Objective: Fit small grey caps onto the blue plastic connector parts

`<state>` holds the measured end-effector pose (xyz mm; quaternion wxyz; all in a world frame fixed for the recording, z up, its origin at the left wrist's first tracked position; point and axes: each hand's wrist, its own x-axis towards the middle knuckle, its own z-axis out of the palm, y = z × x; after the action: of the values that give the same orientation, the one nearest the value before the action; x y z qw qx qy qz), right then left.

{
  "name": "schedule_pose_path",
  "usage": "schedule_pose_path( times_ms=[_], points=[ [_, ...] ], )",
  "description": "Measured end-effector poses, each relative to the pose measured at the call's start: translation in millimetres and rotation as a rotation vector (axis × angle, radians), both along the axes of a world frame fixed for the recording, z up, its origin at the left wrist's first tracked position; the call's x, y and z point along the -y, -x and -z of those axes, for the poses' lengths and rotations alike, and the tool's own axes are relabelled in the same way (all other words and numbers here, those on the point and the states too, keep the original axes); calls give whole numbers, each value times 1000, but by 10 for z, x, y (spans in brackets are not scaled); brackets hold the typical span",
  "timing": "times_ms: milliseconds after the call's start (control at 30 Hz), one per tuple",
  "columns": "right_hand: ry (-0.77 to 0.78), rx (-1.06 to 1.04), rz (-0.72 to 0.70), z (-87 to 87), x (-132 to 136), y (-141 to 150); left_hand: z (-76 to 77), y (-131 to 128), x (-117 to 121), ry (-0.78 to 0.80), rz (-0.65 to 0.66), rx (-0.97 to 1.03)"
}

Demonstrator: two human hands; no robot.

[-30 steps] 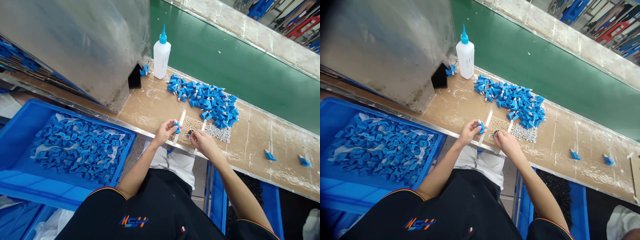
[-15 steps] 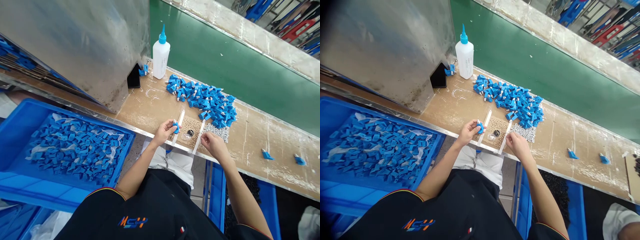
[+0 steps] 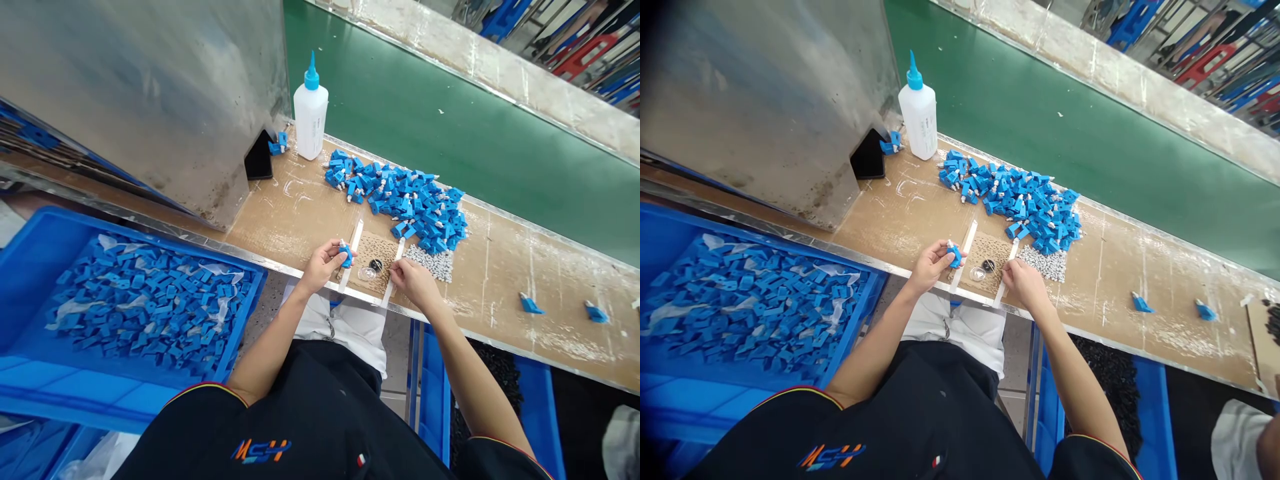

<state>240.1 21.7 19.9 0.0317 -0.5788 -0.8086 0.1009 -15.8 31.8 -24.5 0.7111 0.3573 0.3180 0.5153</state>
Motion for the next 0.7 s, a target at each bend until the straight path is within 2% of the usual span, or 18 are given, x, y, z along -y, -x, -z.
schedule_pose_path(
  times_ms=[433,700],
  points=[
    [27,177,-10,-82,20,13,1,-1,7,13,7,11],
    [54,182,-9,-118,75,-7,8,-4,11,2,-1,-4]
  ],
)
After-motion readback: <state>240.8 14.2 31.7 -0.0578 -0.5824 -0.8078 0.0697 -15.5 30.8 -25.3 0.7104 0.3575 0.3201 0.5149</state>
